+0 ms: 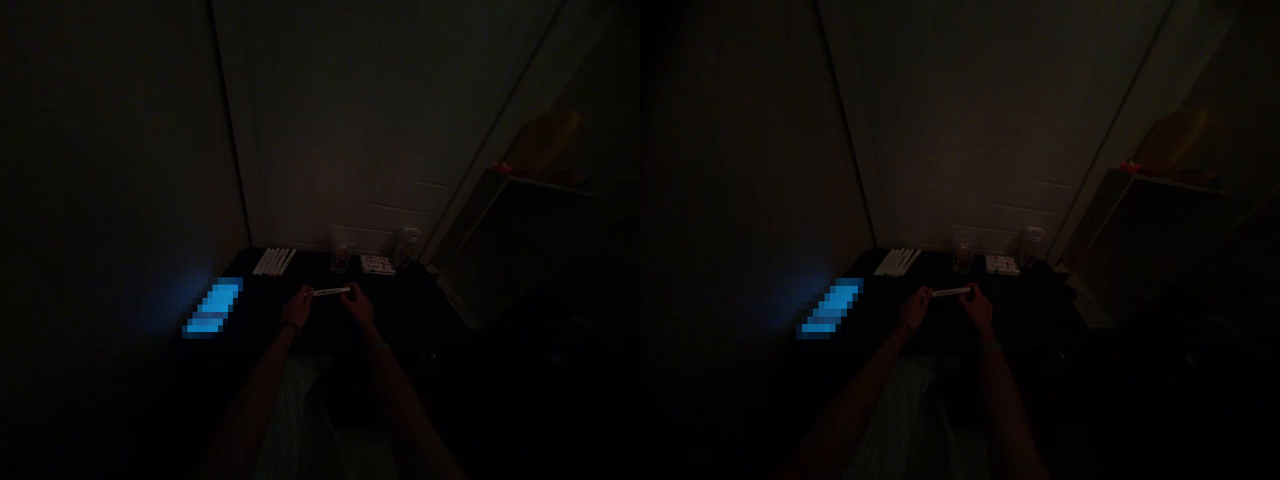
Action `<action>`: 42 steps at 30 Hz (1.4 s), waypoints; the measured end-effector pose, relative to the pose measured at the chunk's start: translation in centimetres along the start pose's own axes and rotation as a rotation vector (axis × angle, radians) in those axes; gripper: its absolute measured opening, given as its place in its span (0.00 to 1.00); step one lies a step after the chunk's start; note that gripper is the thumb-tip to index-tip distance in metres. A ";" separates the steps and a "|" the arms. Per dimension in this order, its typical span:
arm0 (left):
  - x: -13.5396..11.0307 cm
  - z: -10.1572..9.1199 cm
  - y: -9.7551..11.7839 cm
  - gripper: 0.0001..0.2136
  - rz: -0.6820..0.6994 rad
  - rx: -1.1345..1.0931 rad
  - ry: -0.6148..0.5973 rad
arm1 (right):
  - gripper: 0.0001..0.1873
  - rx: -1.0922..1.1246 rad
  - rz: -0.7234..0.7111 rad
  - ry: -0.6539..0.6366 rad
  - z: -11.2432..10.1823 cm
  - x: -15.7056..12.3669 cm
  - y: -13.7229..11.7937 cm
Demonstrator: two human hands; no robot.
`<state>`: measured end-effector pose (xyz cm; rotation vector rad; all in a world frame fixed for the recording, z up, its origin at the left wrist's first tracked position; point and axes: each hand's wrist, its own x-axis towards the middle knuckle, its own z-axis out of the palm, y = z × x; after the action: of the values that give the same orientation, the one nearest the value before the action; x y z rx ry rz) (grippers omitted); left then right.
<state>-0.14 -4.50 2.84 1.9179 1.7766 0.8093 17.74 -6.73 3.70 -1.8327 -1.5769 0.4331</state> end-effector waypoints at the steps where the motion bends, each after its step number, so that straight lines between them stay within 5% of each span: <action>1: 0.0 0.0 0.0 0.15 0.003 0.004 0.004 | 0.16 0.002 -0.002 0.001 0.0 0.0 0.0; 42: 0.1 0.7 -0.7 0.15 0.083 -0.017 0.087 | 0.18 0.015 0.001 0.003 1.0 0.8 1.5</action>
<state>-0.18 -4.25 1.92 1.9853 1.7436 0.9468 18.38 -5.71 2.12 -1.8219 -1.5660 0.4412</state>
